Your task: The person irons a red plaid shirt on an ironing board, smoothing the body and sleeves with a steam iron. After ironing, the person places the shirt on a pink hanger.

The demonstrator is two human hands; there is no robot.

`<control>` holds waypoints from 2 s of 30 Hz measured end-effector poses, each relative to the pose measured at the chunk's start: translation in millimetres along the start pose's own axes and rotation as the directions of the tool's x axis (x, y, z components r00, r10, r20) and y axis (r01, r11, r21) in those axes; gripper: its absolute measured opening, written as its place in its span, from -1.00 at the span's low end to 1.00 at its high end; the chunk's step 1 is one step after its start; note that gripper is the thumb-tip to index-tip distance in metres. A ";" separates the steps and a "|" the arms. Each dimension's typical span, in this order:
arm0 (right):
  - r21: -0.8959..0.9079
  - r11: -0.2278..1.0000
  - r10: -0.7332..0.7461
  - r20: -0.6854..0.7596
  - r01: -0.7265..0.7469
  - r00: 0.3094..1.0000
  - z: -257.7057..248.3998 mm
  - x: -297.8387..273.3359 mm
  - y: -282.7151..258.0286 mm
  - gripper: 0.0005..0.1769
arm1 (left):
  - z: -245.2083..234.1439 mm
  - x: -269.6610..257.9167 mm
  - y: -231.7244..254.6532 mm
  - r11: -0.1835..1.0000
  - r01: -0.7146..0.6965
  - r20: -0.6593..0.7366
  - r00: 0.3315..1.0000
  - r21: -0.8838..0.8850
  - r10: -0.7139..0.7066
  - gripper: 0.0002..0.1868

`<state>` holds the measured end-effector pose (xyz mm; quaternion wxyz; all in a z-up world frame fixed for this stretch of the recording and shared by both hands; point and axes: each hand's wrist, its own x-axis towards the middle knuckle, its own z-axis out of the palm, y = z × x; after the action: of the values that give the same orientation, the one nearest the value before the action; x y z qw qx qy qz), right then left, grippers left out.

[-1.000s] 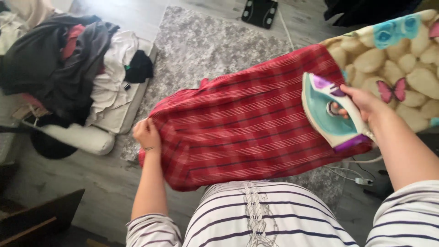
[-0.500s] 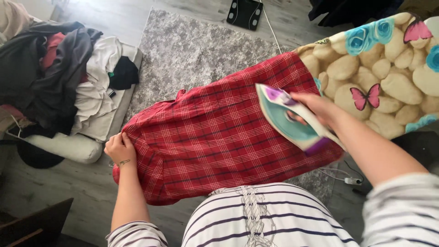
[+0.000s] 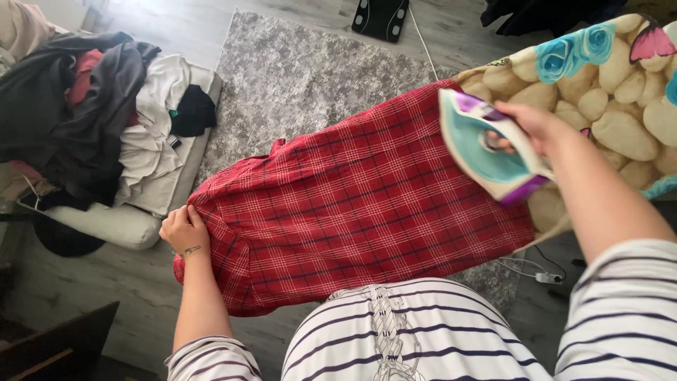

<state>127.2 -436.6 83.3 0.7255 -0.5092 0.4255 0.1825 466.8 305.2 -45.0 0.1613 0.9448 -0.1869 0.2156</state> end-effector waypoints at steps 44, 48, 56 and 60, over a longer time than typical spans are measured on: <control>-0.445 0.868 0.243 -0.004 -0.220 0.970 257.0 -53.7 2.3 -0.44 | 4.6 3.3 9.4 0.999 0.022 -0.114 0.993 -0.050 -0.028 -0.82; -0.266 0.904 0.311 -0.130 -0.335 0.941 182.3 -102.8 62.7 -0.38 | 9.7 4.4 5.0 0.999 0.043 -0.043 0.998 -0.030 -0.044 -0.79; -0.417 0.872 0.255 -0.055 -0.254 0.965 111.1 -172.4 153.5 -0.39 | -22.6 -13.6 28.2 0.980 0.150 -0.103 0.981 -0.129 -0.164 -0.65; -0.447 0.895 -0.061 -0.139 -0.008 0.988 33.4 -194.4 152.2 -0.61 | -54.6 -63.6 76.0 0.974 0.182 -0.026 0.982 -0.131 -0.187 -0.49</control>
<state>-75.7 -310.8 154.7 0.5581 -0.6798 0.4186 0.2265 362.5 277.5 -11.0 0.2445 0.9414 -0.1087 0.2054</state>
